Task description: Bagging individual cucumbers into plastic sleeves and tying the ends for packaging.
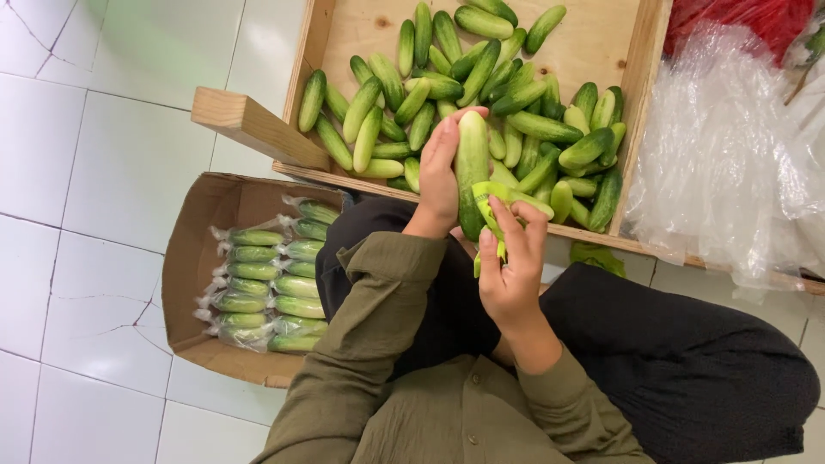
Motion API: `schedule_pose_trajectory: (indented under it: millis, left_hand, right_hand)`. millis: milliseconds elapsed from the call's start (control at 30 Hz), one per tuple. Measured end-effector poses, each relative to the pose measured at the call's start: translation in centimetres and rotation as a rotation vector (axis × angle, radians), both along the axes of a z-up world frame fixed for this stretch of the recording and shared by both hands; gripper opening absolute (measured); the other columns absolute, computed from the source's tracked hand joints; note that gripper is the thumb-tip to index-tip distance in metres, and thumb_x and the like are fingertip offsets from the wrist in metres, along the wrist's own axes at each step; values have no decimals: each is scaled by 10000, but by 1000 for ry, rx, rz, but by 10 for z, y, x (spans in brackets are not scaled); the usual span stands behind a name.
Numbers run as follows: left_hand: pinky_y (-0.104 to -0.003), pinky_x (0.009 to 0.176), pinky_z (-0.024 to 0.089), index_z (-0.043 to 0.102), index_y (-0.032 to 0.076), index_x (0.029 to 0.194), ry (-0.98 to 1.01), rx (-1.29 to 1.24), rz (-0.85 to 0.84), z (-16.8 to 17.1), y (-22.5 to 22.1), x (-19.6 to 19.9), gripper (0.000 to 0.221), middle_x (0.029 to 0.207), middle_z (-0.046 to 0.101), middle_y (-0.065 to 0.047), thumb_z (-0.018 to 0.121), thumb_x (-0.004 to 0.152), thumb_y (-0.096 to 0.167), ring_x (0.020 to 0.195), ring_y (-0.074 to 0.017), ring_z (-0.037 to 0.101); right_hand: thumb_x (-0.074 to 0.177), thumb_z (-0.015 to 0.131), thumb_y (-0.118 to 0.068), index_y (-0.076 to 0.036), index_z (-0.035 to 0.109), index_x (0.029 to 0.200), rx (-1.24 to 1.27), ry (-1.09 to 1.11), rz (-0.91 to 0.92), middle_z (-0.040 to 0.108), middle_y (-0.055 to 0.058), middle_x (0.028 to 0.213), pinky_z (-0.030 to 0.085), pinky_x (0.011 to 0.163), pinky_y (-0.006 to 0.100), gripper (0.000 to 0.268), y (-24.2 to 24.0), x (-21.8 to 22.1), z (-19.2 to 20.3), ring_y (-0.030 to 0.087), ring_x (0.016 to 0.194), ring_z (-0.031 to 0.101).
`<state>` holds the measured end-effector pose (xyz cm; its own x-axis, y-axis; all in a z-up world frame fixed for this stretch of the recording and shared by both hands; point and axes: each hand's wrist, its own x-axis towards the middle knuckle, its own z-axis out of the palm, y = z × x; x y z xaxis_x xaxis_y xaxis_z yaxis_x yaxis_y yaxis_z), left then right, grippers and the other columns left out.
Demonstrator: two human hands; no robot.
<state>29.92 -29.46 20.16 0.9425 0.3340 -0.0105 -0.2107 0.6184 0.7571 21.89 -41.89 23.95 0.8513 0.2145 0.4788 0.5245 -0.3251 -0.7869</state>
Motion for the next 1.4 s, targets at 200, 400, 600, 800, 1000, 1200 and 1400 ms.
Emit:
schedule_pose_trajectory:
  millis: [200, 400, 600, 800, 1000, 1200, 1400]
  left_hand:
    - [-260, 710, 585, 702, 64, 1277, 7, 89, -49, -2, -10, -1, 431, 953, 734, -86, 509, 1115, 414, 772, -101, 703]
    - [-261, 756, 604, 687, 47, 1310, -17, 47, -88, -19, -12, 4, 366, 999, 760, -92, 561, 1112, 328, 844, -88, 695]
    - [-331, 876, 555, 708, 47, 1313, -28, -7, -22, -23, -8, 3, 385, 1166, 747, -160, 534, 1132, 338, 933, -157, 691]
    - [-267, 752, 559, 645, 56, 1357, 41, -255, -74, 2, 8, -6, 521, 767, 700, -79, 440, 1103, 463, 741, -124, 682]
    - [-319, 726, 522, 641, 7, 1206, -6, -347, -115, -23, -8, 2, 374, 970, 671, -156, 456, 1106, 317, 830, -213, 668]
    - [-353, 770, 576, 661, 45, 1216, 46, -308, -220, -85, -18, 9, 318, 994, 728, -179, 591, 1055, 310, 862, -212, 712]
    - [-328, 687, 575, 669, 14, 1188, 40, -293, -204, -54, -5, 3, 329, 865, 723, -154, 609, 1027, 295, 744, -170, 699]
  right_hand:
    - [1036, 531, 37, 2, 624, 1389, -124, -87, -15, 499, 158, 1097, 437, 892, 443, 366, 7, 35, 19, 267, 983, 499]
    - [1078, 521, 54, 62, 620, 1389, -69, -54, -4, 536, 174, 1061, 470, 849, 408, 326, 11, 81, 22, 249, 938, 509]
    - [1038, 532, 68, 30, 631, 1386, -124, -70, 6, 538, 182, 1066, 486, 852, 433, 363, 23, 56, 31, 270, 931, 533]
    - [1020, 619, 6, -14, 651, 1411, -63, -82, 54, 579, 154, 1138, 503, 864, 454, 393, 8, 22, -6, 313, 989, 611]
    - [1043, 604, -62, 39, 703, 1307, -47, -90, 50, 543, 189, 1028, 464, 875, 474, 300, -4, 29, 5, 295, 907, 540]
    - [1082, 629, -91, -6, 683, 1372, -35, -142, 75, 598, 164, 1021, 481, 788, 446, 307, -7, 73, 3, 331, 874, 614]
    - [1061, 618, -39, 43, 685, 1337, -28, -106, 81, 553, 234, 931, 471, 739, 433, 296, 10, 56, 31, 263, 767, 487]
